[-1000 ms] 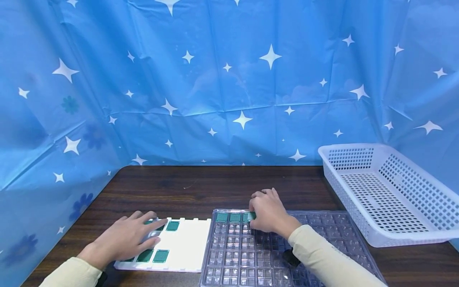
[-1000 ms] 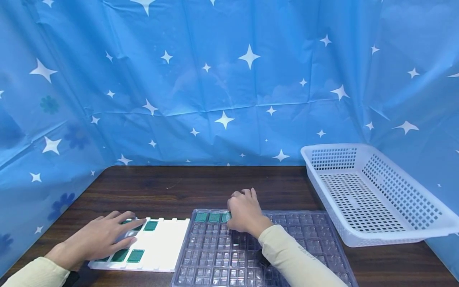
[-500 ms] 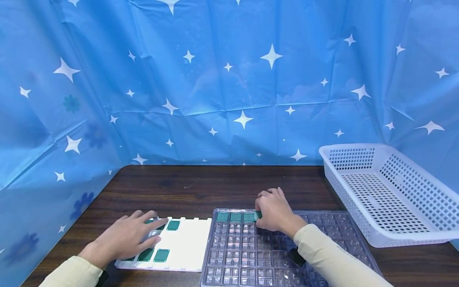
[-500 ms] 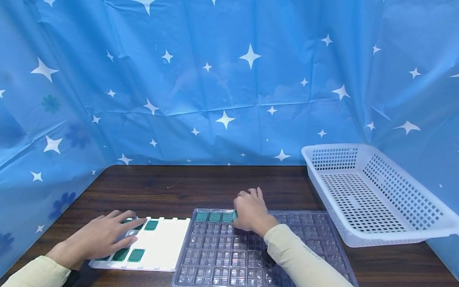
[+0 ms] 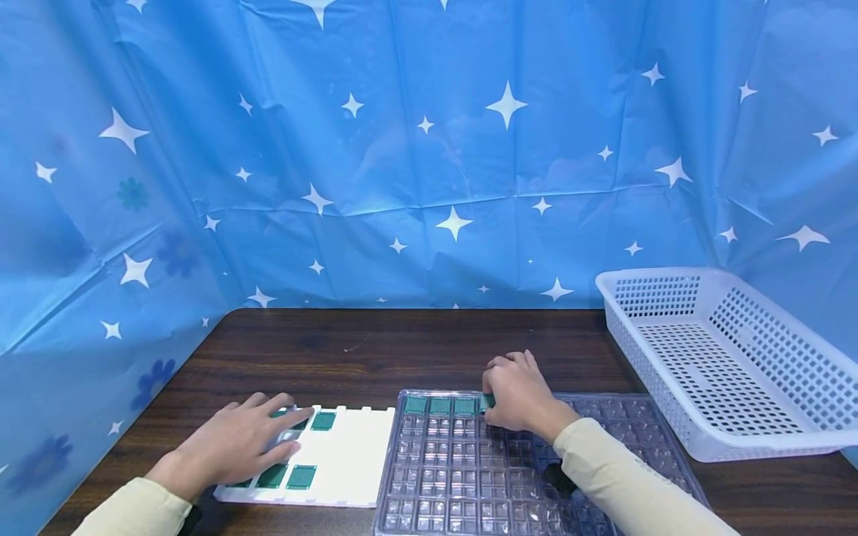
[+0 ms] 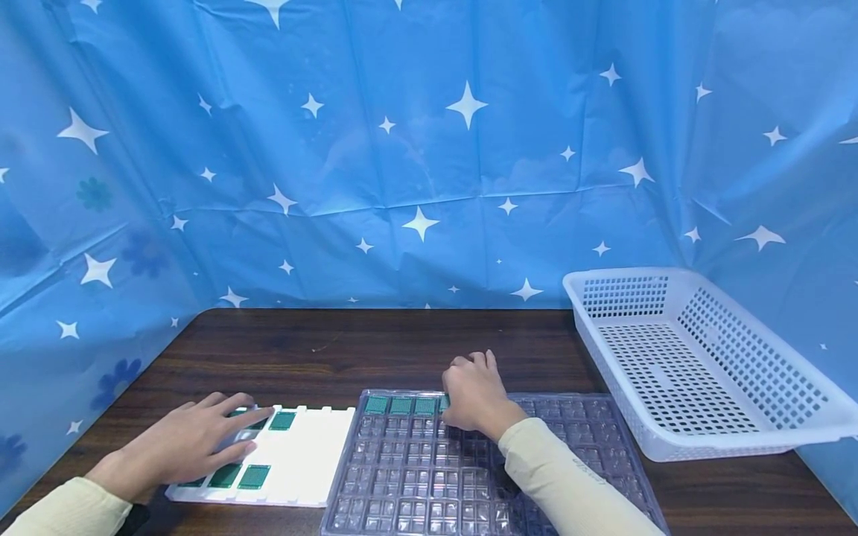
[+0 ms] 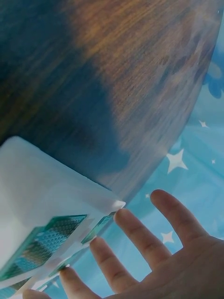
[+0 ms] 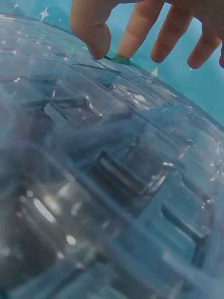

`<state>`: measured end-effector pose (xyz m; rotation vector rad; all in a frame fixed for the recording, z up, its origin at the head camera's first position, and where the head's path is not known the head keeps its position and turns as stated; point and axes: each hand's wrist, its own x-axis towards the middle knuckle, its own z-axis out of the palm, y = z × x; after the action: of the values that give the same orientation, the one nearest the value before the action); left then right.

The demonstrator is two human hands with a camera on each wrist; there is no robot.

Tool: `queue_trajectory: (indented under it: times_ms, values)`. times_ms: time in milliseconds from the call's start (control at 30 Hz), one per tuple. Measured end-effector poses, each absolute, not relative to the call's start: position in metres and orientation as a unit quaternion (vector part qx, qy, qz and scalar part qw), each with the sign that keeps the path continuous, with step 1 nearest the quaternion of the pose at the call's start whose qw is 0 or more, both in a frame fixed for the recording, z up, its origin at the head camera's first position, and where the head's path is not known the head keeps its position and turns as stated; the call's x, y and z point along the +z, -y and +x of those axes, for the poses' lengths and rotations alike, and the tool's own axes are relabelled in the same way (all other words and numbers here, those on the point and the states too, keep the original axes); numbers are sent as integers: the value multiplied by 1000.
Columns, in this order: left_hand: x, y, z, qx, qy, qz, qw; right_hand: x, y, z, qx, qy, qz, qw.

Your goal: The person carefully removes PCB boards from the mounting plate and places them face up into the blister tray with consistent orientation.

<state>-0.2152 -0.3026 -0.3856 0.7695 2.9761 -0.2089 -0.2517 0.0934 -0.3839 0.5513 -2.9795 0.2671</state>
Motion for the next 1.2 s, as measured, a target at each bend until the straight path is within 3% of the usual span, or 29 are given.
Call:
queue_trajectory:
  times_ms: [1200]
  values:
    - [-386, 302, -214, -67, -967, 242, 28, -383, -91, -251, 88, 977, 190, 37]
